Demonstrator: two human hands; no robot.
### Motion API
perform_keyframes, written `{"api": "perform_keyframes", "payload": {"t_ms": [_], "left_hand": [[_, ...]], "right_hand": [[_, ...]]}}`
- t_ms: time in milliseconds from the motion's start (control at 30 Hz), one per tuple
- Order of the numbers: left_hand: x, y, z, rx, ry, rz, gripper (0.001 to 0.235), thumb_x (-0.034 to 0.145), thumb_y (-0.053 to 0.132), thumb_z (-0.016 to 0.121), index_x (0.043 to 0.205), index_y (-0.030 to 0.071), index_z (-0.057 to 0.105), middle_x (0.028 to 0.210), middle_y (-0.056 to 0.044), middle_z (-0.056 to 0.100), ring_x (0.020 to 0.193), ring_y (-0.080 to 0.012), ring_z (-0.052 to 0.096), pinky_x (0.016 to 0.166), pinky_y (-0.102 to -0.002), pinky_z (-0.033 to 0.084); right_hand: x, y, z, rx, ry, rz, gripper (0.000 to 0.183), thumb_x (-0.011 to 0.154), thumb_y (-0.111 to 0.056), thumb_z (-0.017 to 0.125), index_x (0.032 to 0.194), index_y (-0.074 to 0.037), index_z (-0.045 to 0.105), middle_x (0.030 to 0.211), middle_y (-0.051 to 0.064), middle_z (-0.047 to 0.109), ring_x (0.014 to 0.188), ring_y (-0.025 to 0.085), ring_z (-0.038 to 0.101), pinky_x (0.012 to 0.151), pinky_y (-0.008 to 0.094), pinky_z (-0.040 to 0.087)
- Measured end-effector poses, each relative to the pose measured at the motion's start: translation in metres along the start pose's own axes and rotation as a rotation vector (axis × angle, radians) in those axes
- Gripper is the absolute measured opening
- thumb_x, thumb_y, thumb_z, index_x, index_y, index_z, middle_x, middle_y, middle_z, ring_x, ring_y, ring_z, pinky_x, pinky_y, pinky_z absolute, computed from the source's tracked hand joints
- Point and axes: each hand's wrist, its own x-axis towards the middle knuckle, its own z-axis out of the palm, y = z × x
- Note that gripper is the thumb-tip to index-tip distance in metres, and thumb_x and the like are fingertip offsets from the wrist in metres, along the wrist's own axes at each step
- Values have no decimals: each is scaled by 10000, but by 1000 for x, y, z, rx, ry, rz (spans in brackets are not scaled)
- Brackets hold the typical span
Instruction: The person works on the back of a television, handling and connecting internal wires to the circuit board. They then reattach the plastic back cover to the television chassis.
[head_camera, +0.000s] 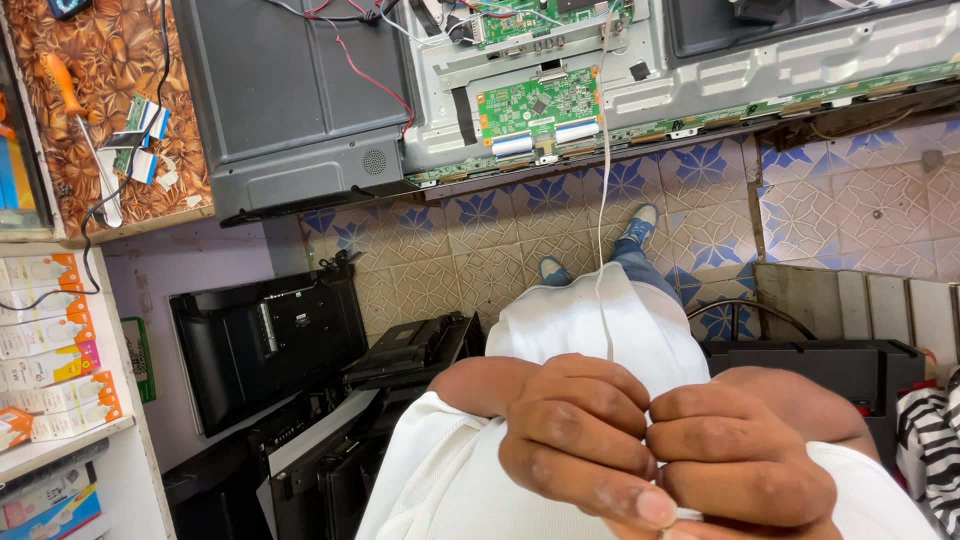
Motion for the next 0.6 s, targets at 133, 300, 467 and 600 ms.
{"api": "perform_keyframes", "payload": {"t_ms": [133, 300, 467, 600], "left_hand": [[4, 8, -7, 32, 24, 5, 66, 968, 6, 752, 916, -9, 715, 702, -114, 648, 376, -183, 512, 369, -329, 465], [3, 14, -14, 3, -52, -4, 9, 965, -26, 722, 958, -25, 716, 761, -144, 658, 419, -211, 547, 429, -348, 510], [3, 10, -9, 110, 9, 6, 44, 935, -37, 763, 951, -6, 737, 803, -126, 672, 442, -186, 569, 418, -309, 530], [2, -1, -5, 168, 121, 106, 75, 913, -60, 775, 891, -9, 726, 713, -112, 623, 407, -165, 531, 385, -287, 497]], "right_hand": [[6, -1, 19, 37, 153, 46, 177, 838, -102, 730, 820, -75, 556, 659, 82, 615, 517, 185, 606, 519, 308, 563], [6, 8, 12, 83, 114, -69, 86, 911, -102, 666, 889, -59, 595, 724, 82, 643, 560, 182, 636, 536, 331, 565], [5, 9, -19, -38, -129, -126, 157, 1029, -96, 497, 1178, -113, 451, 976, 88, 625, 734, 225, 746, 737, 391, 741], [29, 26, 0, -68, 74, -112, 155, 980, -184, 633, 1034, -83, 528, 847, 81, 564, 620, 181, 579, 609, 322, 601]]}}
